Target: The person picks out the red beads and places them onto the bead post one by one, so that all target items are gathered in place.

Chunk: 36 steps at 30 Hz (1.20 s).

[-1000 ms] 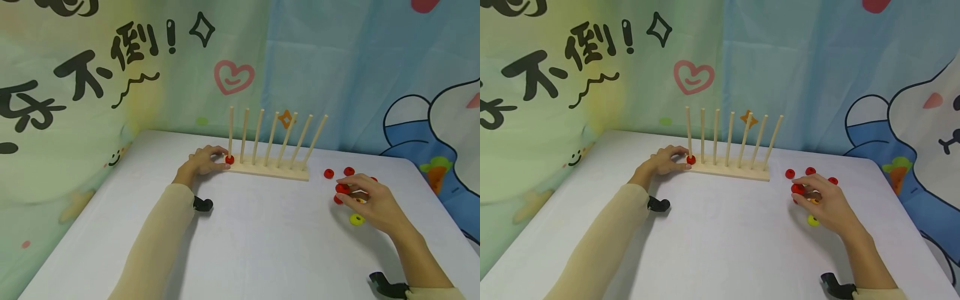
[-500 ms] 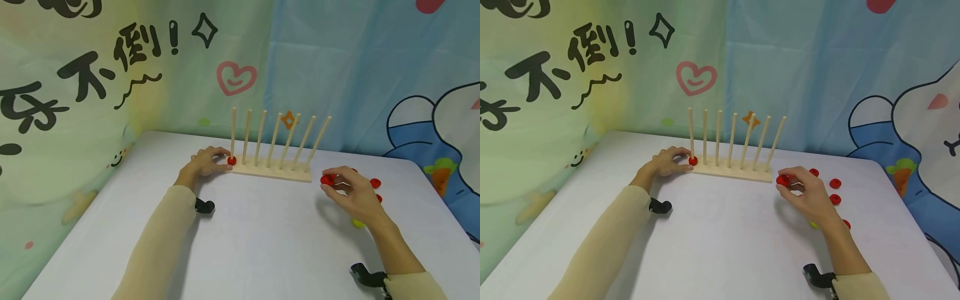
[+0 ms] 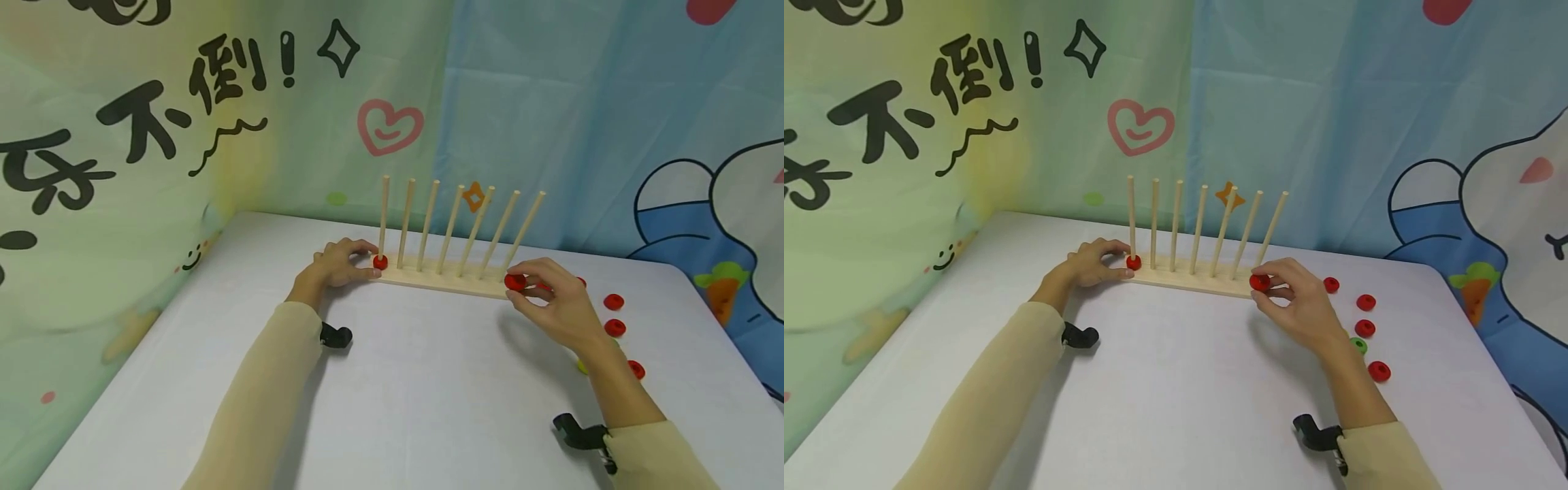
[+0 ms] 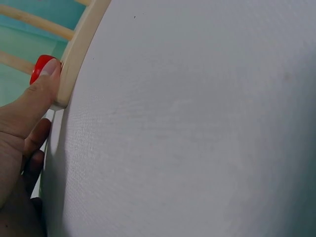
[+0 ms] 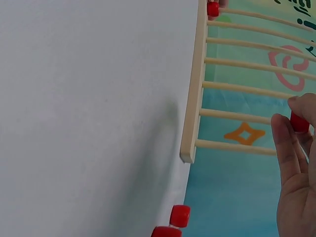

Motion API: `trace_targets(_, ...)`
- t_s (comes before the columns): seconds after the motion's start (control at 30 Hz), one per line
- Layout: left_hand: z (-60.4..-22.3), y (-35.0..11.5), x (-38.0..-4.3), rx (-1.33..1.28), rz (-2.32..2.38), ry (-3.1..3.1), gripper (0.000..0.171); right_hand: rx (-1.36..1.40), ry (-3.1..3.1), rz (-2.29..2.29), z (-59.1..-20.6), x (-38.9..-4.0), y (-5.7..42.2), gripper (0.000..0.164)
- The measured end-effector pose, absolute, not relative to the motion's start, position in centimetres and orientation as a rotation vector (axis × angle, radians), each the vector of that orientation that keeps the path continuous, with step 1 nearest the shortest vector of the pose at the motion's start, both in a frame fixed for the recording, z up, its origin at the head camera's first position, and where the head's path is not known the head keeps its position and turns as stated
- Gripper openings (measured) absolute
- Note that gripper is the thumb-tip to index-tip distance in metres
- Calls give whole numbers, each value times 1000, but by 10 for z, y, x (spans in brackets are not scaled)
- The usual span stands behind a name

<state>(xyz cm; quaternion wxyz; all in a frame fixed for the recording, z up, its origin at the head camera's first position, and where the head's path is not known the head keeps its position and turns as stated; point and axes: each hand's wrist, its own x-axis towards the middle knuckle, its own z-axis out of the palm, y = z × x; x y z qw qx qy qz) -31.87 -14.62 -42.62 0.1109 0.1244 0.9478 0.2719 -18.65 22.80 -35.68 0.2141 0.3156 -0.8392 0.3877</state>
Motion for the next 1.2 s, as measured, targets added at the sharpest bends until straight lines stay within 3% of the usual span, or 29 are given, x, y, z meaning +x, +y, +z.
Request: trace_targets(1.2, -426, -147, -317, 358, 778, 2789, 60, 1019, -2207, 1293, -349, -218, 163, 34)
